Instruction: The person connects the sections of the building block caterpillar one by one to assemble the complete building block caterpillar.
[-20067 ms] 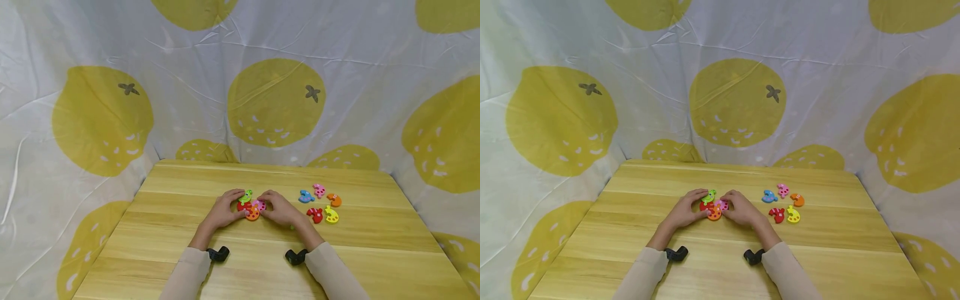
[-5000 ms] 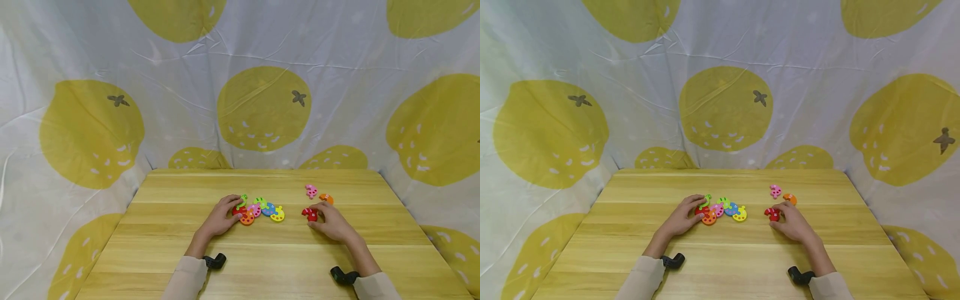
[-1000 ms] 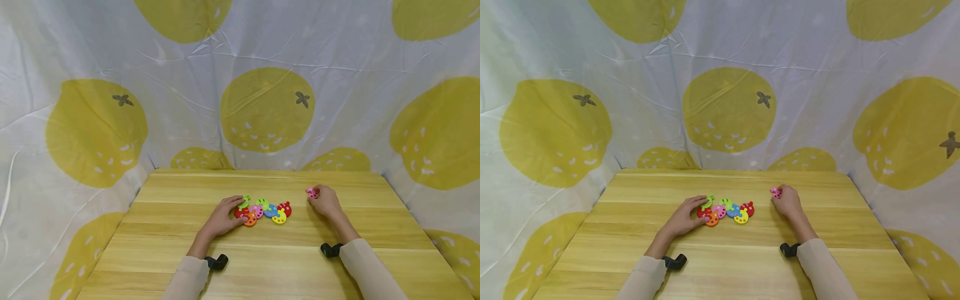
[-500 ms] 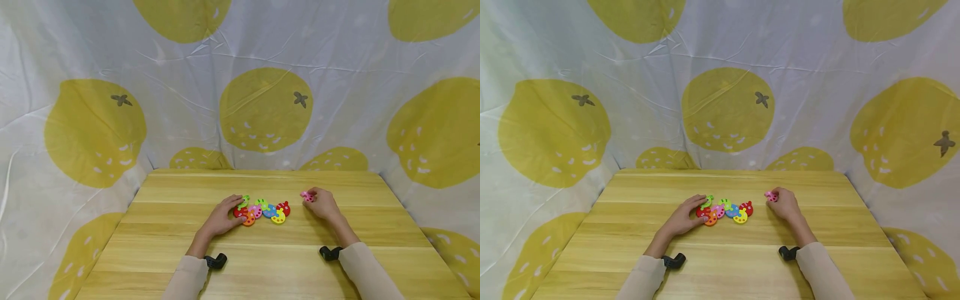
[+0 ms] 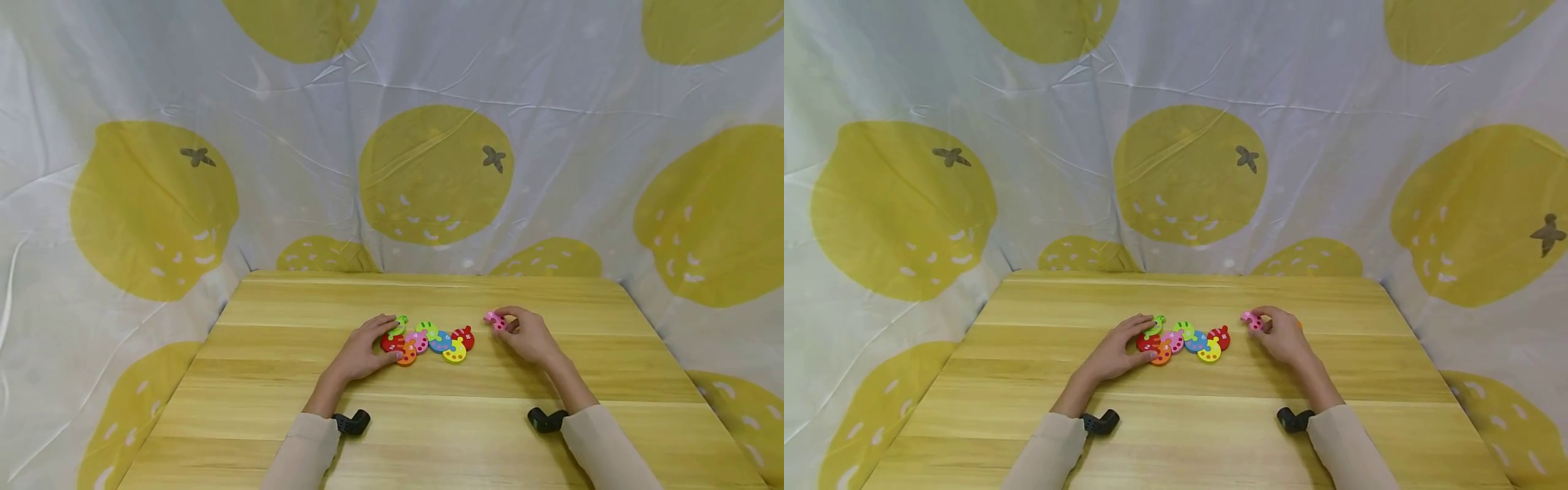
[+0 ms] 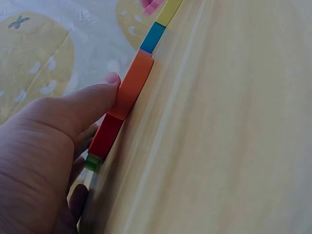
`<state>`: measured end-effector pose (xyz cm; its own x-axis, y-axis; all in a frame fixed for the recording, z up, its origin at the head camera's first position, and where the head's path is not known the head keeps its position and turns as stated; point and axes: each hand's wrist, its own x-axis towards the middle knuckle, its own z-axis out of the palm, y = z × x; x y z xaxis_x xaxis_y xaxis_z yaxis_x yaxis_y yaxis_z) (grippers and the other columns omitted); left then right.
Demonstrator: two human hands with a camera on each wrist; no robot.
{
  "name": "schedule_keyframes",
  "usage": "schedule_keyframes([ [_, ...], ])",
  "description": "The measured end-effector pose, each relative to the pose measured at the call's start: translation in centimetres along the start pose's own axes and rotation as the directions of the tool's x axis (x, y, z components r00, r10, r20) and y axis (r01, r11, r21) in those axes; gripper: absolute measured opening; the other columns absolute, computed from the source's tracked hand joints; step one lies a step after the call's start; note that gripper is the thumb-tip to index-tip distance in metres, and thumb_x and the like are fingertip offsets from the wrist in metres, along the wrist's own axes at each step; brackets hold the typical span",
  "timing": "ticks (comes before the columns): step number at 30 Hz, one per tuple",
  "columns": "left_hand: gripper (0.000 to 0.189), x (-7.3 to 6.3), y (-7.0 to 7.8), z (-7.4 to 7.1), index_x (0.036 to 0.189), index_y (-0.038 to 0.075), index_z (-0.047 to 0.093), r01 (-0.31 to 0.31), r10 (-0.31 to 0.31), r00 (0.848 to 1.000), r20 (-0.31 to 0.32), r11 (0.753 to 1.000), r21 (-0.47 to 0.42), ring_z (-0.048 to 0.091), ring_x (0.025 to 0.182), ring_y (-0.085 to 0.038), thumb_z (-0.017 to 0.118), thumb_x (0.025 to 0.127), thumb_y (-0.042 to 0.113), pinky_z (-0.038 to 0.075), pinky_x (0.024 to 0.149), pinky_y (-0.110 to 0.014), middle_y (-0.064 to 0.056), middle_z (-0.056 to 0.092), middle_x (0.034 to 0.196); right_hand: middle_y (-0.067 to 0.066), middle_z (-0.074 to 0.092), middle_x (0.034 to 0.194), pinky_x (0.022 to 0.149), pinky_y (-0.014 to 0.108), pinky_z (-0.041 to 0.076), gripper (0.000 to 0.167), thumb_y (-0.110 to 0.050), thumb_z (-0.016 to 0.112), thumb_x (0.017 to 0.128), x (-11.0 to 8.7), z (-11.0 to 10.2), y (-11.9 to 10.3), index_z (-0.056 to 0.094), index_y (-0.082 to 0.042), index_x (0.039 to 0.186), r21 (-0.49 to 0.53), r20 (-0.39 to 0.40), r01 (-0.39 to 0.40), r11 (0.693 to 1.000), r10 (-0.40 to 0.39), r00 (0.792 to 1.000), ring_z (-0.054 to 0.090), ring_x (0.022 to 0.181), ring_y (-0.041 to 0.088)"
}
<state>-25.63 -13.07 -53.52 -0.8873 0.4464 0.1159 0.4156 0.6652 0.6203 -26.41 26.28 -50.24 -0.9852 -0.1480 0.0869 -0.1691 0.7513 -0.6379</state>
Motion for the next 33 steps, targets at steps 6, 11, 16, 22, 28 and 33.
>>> schedule_keyframes([
  [6, 0.070, -0.1, 0.1, -0.1, 0.153, 0.020, 0.052, -0.006, 0.006, 1.000, -0.004, 1.000, -0.004, 0.027, 0.158, -0.025, 0.073, 0.092, 0.050, 0.025, 0.125, -0.058, 0.003, 0.041, 0.164, 0.010, 0.071, 0.099, 0.067, 0.027, 0.052, 0.044, -0.018, 0.078, 0.092, 0.0, 0.1, -1.0, 0.066, -0.009, 0.133, -0.002, 0.008, 0.030, 1.000, -0.030, 1.000, 0.065, 0.086, 0.020],
  [11, 0.071, -0.1, 0.3, -0.2, 0.152, 0.019, 0.053, -0.009, 0.009, 1.000, -0.009, 1.000, -0.007, 0.027, 0.157, -0.027, 0.073, 0.092, 0.051, 0.025, 0.125, -0.058, 0.001, 0.042, 0.163, 0.011, 0.069, 0.103, 0.065, 0.026, 0.051, 0.044, -0.016, 0.077, 0.092, 0.2, 0.6, -1.7, 0.065, -0.008, 0.134, 0.034, 0.035, 0.043, 0.998, -0.044, 0.998, 0.064, 0.087, 0.020],
  [16, 0.070, -0.1, 0.3, -0.2, 0.153, 0.021, 0.053, -0.003, 0.003, 1.000, -0.008, 1.000, -0.002, 0.026, 0.158, -0.025, 0.073, 0.092, 0.051, 0.024, 0.126, -0.057, 0.002, 0.042, 0.164, 0.012, 0.068, 0.106, 0.063, 0.025, 0.051, 0.043, -0.015, 0.077, 0.093, 0.5, 1.2, -2.3, 0.066, -0.009, 0.134, 0.057, 0.065, 0.046, 0.997, -0.050, 0.997, 0.063, 0.087, 0.020],
  [22, 0.070, -0.2, 0.2, 0.0, 0.152, 0.020, 0.053, -0.001, 0.000, 1.000, -0.005, 1.000, -0.013, 0.026, 0.158, -0.025, 0.073, 0.093, 0.051, 0.024, 0.126, -0.058, 0.003, 0.041, 0.164, 0.011, 0.069, 0.109, 0.066, 0.026, 0.050, 0.040, -0.015, 0.076, 0.093, 0.7, 1.9, -2.4, 0.068, -0.010, 0.132, 0.055, 0.076, 0.089, 0.995, -0.093, 0.993, 0.061, 0.087, 0.020],
  [28, 0.070, -0.1, 0.0, 0.2, 0.153, 0.021, 0.053, -0.003, 0.003, 1.000, -0.010, 1.000, -0.005, 0.026, 0.158, -0.024, 0.072, 0.093, 0.052, 0.022, 0.127, -0.057, 0.004, 0.041, 0.164, 0.008, 0.067, 0.104, 0.069, 0.028, 0.049, 0.038, -0.013, 0.074, 0.094, 0.9, 2.2, -2.3, 0.069, -0.011, 0.131, 0.039, 0.113, 0.106, 0.994, -0.110, 0.988, 0.058, 0.087, 0.020],
  [33, 0.071, 0.0, -0.1, 0.2, 0.153, 0.022, 0.052, -0.003, 0.003, 1.000, -0.017, 1.000, 0.003, 0.027, 0.158, -0.023, 0.072, 0.092, 0.053, 0.023, 0.127, -0.057, 0.004, 0.041, 0.164, 0.006, 0.068, 0.106, 0.072, 0.029, 0.050, 0.037, -0.013, 0.073, 0.095, 1.0, 2.3, -2.3, 0.069, -0.013, 0.131, 0.033, 0.135, 0.117, 0.993, -0.121, 0.984, 0.058, 0.088, 0.019],
])
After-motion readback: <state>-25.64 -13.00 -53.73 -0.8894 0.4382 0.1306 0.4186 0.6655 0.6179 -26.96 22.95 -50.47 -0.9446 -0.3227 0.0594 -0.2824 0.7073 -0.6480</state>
